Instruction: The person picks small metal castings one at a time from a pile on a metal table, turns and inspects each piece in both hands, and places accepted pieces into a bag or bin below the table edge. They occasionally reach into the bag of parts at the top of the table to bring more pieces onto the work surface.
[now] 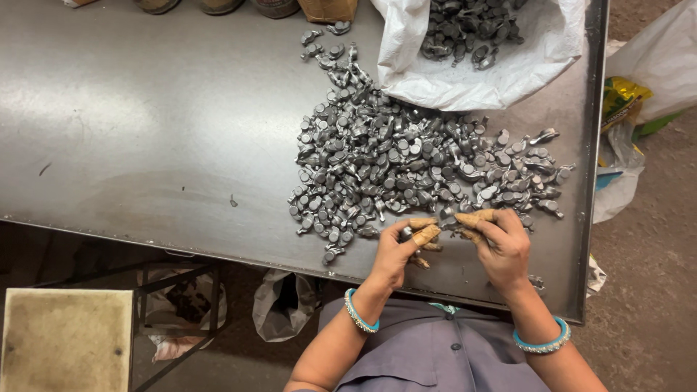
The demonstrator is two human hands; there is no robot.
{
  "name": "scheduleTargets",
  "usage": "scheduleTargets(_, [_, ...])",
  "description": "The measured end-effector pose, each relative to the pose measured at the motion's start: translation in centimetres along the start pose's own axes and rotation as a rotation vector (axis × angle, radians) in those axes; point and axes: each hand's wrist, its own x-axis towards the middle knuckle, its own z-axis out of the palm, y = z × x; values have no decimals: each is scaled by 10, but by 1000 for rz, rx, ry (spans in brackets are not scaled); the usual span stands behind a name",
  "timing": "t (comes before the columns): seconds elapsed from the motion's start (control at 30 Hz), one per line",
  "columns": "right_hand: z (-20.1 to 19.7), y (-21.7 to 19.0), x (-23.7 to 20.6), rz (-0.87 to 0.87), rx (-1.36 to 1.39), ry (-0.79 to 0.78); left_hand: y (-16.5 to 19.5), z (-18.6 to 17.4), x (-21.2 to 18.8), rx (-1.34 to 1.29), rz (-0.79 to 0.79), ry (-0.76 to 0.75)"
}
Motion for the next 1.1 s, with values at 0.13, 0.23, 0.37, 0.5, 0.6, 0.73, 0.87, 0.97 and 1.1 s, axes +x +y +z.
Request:
scheduleTargets(0.13, [0,6,-22,161,116,-5,-9,2,0,-97,-134,-44])
scheduleTargets(0.23, [1,9,-31,319,240,-28,-12,0,1,-173,-205,-83])
scheduleTargets(0.37, [-1,3,-39,369,349,-34,-16,1,-1,-186,-249,-79])
scheduleTargets(0.5, [-1,-12,-39,302,256,-123,-14,-2,-7,-181,-223,-101])
scheduleTargets(0.6, [0,-18,-29,311,249,-204,-3,-15,-16,-130,-211,-68])
scheduleTargets(0.73, [10,-17,-7,326,55,-204,26,-47,-44,-95,-123,-20])
scheduleTargets(0.87, [26,-12,4,121,-389,-239,59,-86,-89,-111,-12,91])
scheduleTargets(0.97, [35,-2,4,121,-472,-281,79,-120,-127,-89,114,205])
scheduleTargets(1.1, [35,15,2,-26,-384,-310,84,-163,-173,-47,197,563])
